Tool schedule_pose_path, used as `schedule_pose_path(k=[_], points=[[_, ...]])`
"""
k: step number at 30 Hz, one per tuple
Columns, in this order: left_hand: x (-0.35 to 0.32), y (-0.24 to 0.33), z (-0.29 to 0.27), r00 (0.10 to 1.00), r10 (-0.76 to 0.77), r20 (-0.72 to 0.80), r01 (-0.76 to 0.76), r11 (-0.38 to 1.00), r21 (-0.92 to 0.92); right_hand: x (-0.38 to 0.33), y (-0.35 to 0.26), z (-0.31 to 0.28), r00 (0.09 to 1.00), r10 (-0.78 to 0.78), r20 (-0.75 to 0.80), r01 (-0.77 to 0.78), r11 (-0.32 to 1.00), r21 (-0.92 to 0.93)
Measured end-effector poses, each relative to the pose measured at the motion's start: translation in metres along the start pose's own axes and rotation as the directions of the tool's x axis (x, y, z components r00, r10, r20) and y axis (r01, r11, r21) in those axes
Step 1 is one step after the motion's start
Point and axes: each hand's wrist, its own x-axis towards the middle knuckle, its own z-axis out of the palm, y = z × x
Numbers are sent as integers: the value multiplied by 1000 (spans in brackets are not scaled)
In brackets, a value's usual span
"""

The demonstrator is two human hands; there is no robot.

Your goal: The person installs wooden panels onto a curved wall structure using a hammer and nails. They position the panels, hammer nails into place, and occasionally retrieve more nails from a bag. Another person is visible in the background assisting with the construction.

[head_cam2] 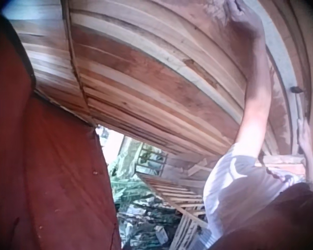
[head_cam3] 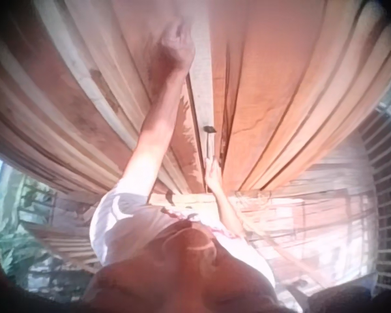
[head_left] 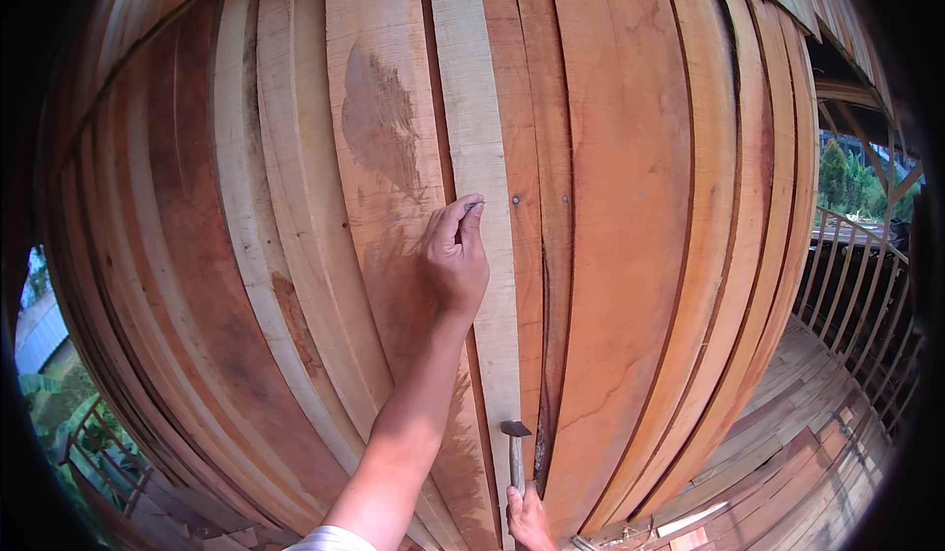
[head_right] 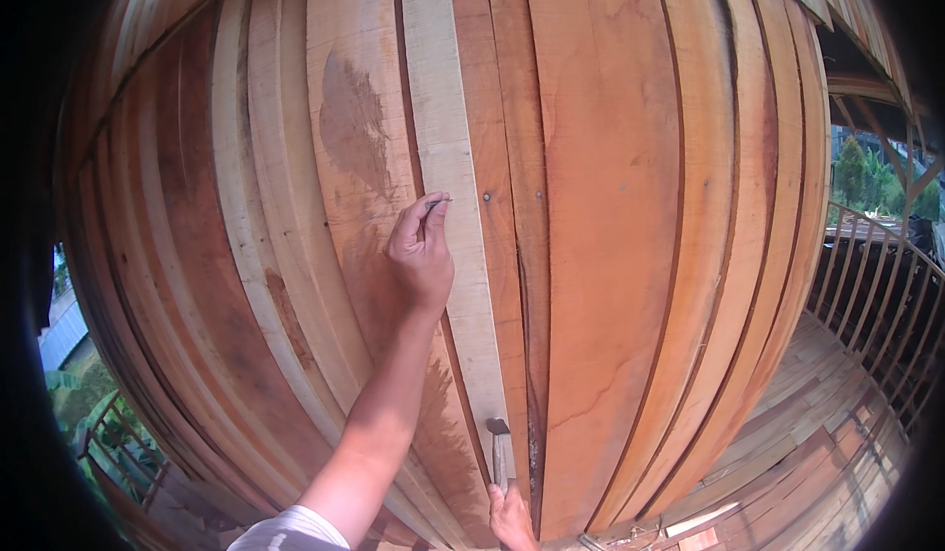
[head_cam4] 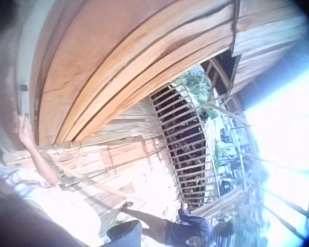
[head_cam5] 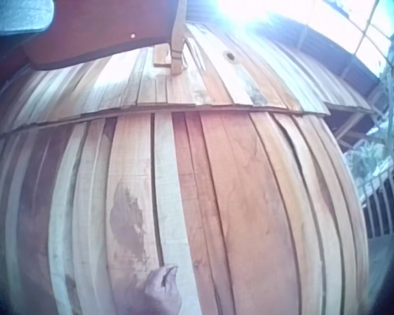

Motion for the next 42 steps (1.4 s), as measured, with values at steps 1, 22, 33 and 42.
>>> schedule_pose_path(k=[1,22,33,42], points=[[0,-3,3,998,52,-16,-52,998,27,1,1,-2,1000,11,17,-11,1000,-3],[-3,-9,8,963,258,-77,-245,959,146,6,11,-27,985,51,164,-53,999,7],[-2,-12,7,960,275,-53,-264,951,165,89,-137,-127,769,-633,-90,605,765,-221],[-2,-2,6,968,246,-40,-239,962,128,125,-214,-157,271,-961,-61,787,257,-561]])
